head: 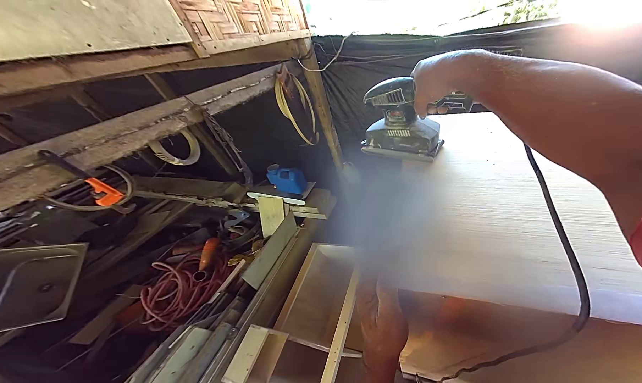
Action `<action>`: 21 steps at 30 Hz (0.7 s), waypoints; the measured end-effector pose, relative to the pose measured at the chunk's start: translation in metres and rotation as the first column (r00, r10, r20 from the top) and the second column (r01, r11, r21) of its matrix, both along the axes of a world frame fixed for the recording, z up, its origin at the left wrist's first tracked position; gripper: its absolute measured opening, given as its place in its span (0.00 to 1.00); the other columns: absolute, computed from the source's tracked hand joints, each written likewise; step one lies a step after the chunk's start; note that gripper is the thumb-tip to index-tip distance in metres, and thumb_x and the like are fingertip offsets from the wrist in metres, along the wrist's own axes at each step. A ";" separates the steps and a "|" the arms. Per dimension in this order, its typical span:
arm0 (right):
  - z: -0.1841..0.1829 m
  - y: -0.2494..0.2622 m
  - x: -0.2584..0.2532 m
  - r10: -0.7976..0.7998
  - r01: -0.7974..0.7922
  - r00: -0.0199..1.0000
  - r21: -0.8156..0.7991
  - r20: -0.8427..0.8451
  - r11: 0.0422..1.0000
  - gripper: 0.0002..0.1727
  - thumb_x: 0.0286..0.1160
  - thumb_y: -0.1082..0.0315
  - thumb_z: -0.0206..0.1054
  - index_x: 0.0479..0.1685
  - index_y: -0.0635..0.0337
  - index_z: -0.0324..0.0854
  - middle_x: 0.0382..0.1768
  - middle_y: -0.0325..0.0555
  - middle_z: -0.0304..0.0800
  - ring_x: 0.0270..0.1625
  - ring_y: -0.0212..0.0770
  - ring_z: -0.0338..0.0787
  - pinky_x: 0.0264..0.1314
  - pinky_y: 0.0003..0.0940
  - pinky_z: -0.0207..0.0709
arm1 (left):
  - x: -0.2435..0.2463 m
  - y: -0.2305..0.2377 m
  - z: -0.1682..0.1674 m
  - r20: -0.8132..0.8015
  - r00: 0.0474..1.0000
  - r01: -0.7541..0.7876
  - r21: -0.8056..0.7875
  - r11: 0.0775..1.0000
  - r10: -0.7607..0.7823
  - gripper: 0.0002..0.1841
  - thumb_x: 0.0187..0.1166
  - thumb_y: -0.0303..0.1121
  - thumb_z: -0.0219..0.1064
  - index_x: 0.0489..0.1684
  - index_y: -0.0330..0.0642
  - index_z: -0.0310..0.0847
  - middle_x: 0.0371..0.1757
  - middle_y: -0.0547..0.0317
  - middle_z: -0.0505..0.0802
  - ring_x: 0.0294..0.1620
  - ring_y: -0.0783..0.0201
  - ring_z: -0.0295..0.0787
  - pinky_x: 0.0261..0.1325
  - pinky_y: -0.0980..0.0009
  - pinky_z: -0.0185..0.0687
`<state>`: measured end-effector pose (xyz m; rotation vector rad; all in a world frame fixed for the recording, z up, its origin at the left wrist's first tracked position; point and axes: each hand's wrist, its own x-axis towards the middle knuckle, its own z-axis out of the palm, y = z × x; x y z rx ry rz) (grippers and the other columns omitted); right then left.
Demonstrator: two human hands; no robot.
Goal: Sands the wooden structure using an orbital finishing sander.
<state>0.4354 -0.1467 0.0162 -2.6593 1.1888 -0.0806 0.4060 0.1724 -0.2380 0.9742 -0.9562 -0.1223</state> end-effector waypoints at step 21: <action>0.001 -0.026 -0.019 -0.184 0.184 0.983 -0.036 -0.002 0.982 0.09 0.58 0.70 0.79 0.25 0.64 0.83 0.20 0.48 0.82 0.22 0.43 0.79 0.32 0.46 0.77 | 0.016 0.023 0.025 0.056 0.993 0.084 0.281 0.956 -0.104 0.22 0.84 0.28 0.45 0.61 0.28 0.86 0.73 0.45 0.87 0.80 0.56 0.78 0.81 0.62 0.74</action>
